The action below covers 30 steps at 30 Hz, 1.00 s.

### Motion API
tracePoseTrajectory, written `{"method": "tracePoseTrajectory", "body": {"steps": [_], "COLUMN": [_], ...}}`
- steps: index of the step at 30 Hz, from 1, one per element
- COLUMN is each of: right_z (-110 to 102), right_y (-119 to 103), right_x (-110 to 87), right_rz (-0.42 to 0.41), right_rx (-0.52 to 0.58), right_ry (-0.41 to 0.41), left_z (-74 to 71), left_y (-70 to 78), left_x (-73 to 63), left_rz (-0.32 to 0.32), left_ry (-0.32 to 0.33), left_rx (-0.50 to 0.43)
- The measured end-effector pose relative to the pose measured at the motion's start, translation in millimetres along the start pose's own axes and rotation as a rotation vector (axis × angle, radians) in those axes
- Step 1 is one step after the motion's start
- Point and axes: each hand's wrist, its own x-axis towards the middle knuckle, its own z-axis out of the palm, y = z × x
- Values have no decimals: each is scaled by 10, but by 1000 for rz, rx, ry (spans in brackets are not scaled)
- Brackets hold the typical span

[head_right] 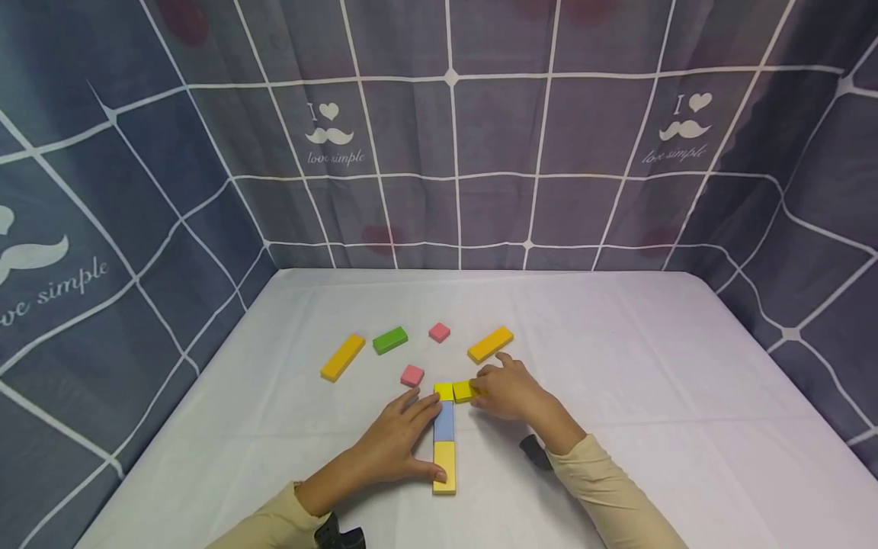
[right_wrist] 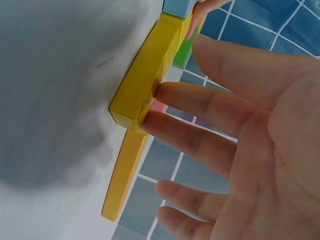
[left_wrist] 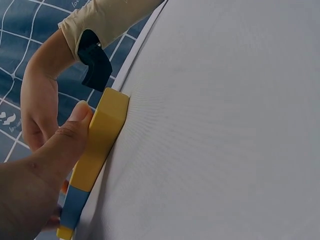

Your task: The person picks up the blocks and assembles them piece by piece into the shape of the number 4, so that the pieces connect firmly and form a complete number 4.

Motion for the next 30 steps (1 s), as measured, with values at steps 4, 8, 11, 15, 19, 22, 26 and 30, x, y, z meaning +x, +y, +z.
{"method": "tracePoseTrajectory", "body": {"steps": [4, 8, 11, 15, 19, 22, 26, 30], "right_z": [-2, 3, 8, 9, -1, -11, -10, 0], "right_y": [-2, -1, -1, -7, -21, -26, -21, -11], "right_x": [2, 9, 14, 14, 7, 5, 6, 13], "right_rz": [-1, 1, 9, 17, 17, 16, 14, 7], "right_rx": [3, 7, 6, 4, 6, 7, 11, 14], "right_ry": [-1, -4, -8, -15, -18, -13, -7, -11], "left_z": [-2, -10, -11, -11, -24, -40, -62, -73], "left_y": [-18, -35, -34, -29, -23, -18, -12, -14], "left_x": [7, 14, 13, 11, 8, 10, 22, 29], "left_rz": [-3, -11, -12, -5, 9, 14, 9, 5], "left_ry": [9, 12, 9, 5, 3, -3, -18, -34], "left_rx": [0, -14, -19, -4, 15, 28, 30, -1]}}
